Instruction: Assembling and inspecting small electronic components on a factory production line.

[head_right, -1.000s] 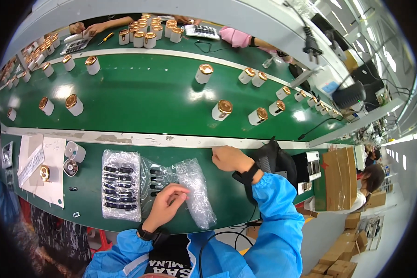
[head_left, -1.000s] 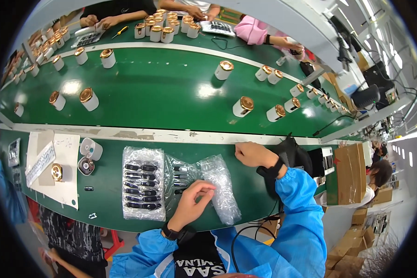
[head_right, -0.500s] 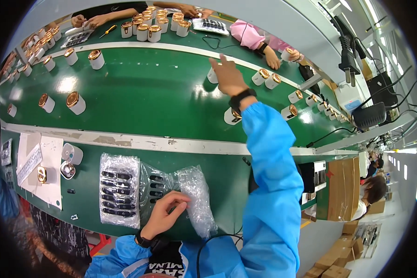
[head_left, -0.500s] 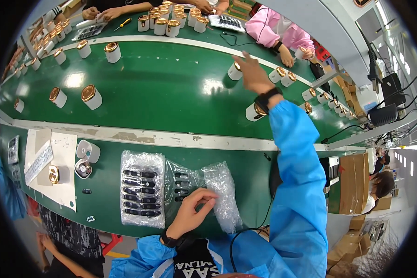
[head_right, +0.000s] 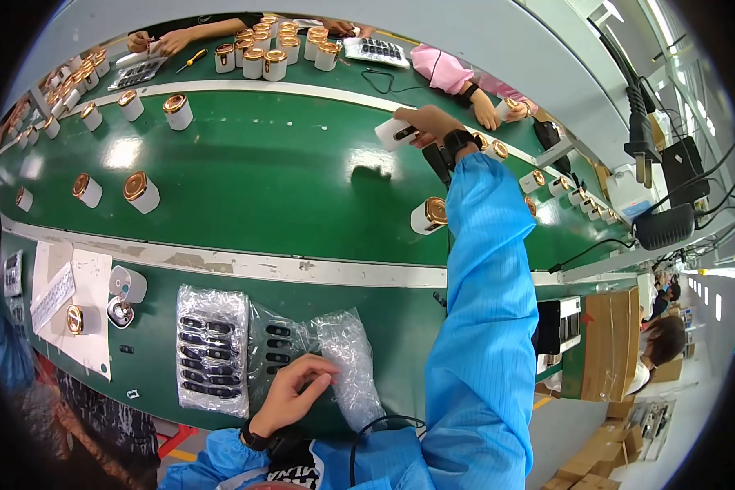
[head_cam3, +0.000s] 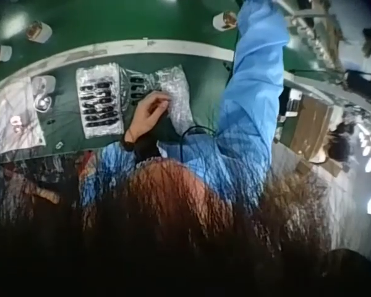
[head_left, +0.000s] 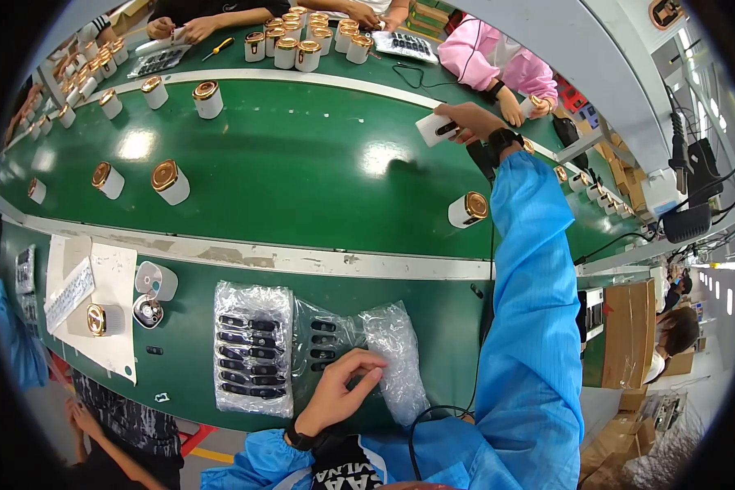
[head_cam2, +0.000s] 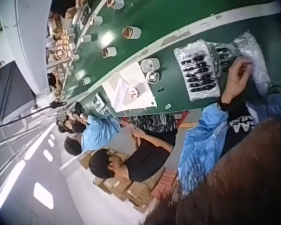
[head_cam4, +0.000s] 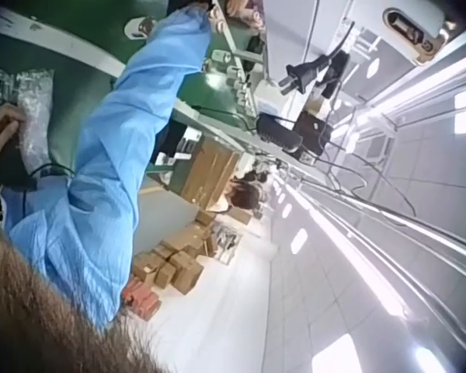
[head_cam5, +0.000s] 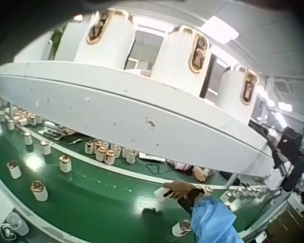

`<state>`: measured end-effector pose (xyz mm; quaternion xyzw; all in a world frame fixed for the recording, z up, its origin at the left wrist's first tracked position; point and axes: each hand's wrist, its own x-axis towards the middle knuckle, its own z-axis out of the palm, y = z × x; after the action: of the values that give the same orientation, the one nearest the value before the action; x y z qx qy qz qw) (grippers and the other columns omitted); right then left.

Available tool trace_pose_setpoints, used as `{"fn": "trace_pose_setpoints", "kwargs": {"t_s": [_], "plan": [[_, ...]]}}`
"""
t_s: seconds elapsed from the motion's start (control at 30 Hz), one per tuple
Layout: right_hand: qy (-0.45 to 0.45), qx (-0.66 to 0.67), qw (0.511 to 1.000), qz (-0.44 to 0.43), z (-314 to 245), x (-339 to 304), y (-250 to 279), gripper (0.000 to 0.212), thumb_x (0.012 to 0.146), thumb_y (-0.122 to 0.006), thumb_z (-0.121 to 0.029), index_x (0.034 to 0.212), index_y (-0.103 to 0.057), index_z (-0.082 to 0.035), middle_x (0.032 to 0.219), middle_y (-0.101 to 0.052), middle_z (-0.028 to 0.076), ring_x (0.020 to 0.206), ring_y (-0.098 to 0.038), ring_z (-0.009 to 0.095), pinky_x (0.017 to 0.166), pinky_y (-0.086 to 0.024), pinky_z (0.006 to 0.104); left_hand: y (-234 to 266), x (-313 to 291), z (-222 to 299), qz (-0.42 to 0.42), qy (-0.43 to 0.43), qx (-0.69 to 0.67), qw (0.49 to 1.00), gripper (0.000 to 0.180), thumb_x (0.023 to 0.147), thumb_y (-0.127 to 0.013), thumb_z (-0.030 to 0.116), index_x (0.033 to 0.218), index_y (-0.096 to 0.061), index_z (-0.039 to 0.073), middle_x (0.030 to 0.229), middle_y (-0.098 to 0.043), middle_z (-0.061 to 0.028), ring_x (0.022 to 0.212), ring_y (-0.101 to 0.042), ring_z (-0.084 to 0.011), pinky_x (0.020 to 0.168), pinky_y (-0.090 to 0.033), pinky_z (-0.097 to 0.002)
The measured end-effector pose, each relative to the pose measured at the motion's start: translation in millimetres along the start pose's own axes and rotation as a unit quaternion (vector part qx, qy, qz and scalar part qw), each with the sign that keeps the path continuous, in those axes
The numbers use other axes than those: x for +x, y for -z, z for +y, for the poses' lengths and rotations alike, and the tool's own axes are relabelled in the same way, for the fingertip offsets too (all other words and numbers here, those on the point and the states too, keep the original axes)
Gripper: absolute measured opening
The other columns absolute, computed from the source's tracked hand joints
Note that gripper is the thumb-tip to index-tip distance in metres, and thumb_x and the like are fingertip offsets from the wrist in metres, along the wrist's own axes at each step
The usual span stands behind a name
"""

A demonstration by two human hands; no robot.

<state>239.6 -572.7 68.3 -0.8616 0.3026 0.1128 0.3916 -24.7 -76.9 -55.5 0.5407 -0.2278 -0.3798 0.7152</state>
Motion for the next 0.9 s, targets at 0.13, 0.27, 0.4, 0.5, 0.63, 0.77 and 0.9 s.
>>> {"fn": "trace_pose_setpoints", "kwargs": {"t_s": [0.13, 0.27, 0.4, 0.5, 0.63, 0.77, 0.9], "plan": [[0.0, -0.061, 0.997, 0.041, -10.5, 6.1, -19.3, 0.051, 0.089, -0.073, -0.052, 0.105, -0.077, -0.004, 0.092, -0.077, 0.015, 0.073, -0.076, 0.029, 0.062, -0.061, 0.044, 4.3, -6.0, -0.8, 0.015, -0.001, 0.018, 1.0, 0.02, 0.106, -0.063, 0.001, 0.124, -0.069, -0.001, 0.122, -0.067, -0.0109, 0.11, -0.069, -0.0173, 0.096, -0.057, -0.0307], [0.22, -0.311, 0.885, 0.268, 20.7, 48.1, -48.6, 0.05, 0.088, -0.073, -0.052, 0.097, -0.075, -0.003, 0.098, -0.077, 0.022, 0.09, -0.074, 0.042, 0.079, -0.059, 0.0533, 2.3, -9.9, 1.2, 0.046, -0.01, 0.012, 0.999, 0.02, 0.106, -0.063, 0.003, 0.124, -0.069, -0.001, 0.12, -0.068, -0.0095, 0.109, -0.069, -0.016, 0.095, -0.056, -0.0299], [0.174, -0.262, 0.917, 0.246, 67.8, 59.6, -45.6, 0.053, 0.091, -0.072, -0.053, 0.112, -0.068, -0.005, 0.1, -0.077, 0.024, 0.1, -0.074, 0.044, 0.088, -0.057, 0.0545, -0.3, -6.3, -1.3, 0.018, -0.009, 0.004, 1.0, 0.019, 0.107, -0.064, 0.006, 0.124, -0.069, -0.001, 0.117, -0.068, -0.0077, 0.106, -0.068, -0.0139, 0.092, -0.056, -0.0289], [0.148, -0.305, 0.914, 0.223, 61.2, 58.0, -52.7, 0.067, 0.092, -0.072, -0.058, 0.131, -0.061, -0.004, 0.116, -0.073, 0.026, 0.106, -0.071, 0.047, 0.09, -0.057, 0.0539, -2.4, -7.1, 3.0, -0.002, -0.021, 0.015, 1.0, 0.019, 0.108, -0.064, 0.009, 0.123, -0.068, 0.0, 0.114, -0.068, -0.0064, 0.103, -0.068, -0.0124, 0.09, -0.055, -0.0285], [0.125, -0.35, 0.858, 0.354, 32.7, 33.3, -69.5, 0.074, 0.092, -0.074, -0.057, 0.141, -0.057, -0.005, 0.137, -0.061, 0.03, 0.122, -0.064, 0.049, 0.099, -0.054, 0.0541, -0.2, -9.6, 2.8, 0.015, -0.036, 0.019, 0.999, 0.018, 0.108, -0.064, 0.011, 0.122, -0.068, 0.001, 0.112, -0.068, -0.0058, 0.101, -0.068, -0.0122, 0.088, -0.055, -0.0287], [0.265, -0.352, 0.845, 0.302, 1.7, -0.4, -91.5, 0.073, 0.093, -0.077, -0.051, 0.146, -0.055, -0.005, 0.149, -0.048, 0.032, 0.133, -0.055, 0.052, 0.107, -0.05, 0.0558, -1.0, -8.7, 1.6, 0.009, -0.056, 0.036, 0.998, 0.018, 0.107, -0.065, 0.012, 0.121, -0.068, 0.001, 0.11, -0.067, -0.0058, 0.101, -0.068, -0.0129, 0.088, -0.054, -0.029], [0.419, -0.305, 0.835, 0.186, -55.8, -55.6, -174.6, 0.065, 0.096, -0.076, -0.043, 0.144, -0.056, -0.003, 0.145, -0.051, 0.029, 0.132, -0.055, 0.047, 0.113, -0.047, 0.0501, -3.8, -11.5, 1.6, 0.033, -0.083, 0.002, 0.996, 0.015, 0.106, -0.066, 0.011, 0.117, -0.066, 0.0, 0.104, -0.064, -0.0077, 0.093, -0.067, -0.0155, 0.083, -0.054, -0.03]]}}
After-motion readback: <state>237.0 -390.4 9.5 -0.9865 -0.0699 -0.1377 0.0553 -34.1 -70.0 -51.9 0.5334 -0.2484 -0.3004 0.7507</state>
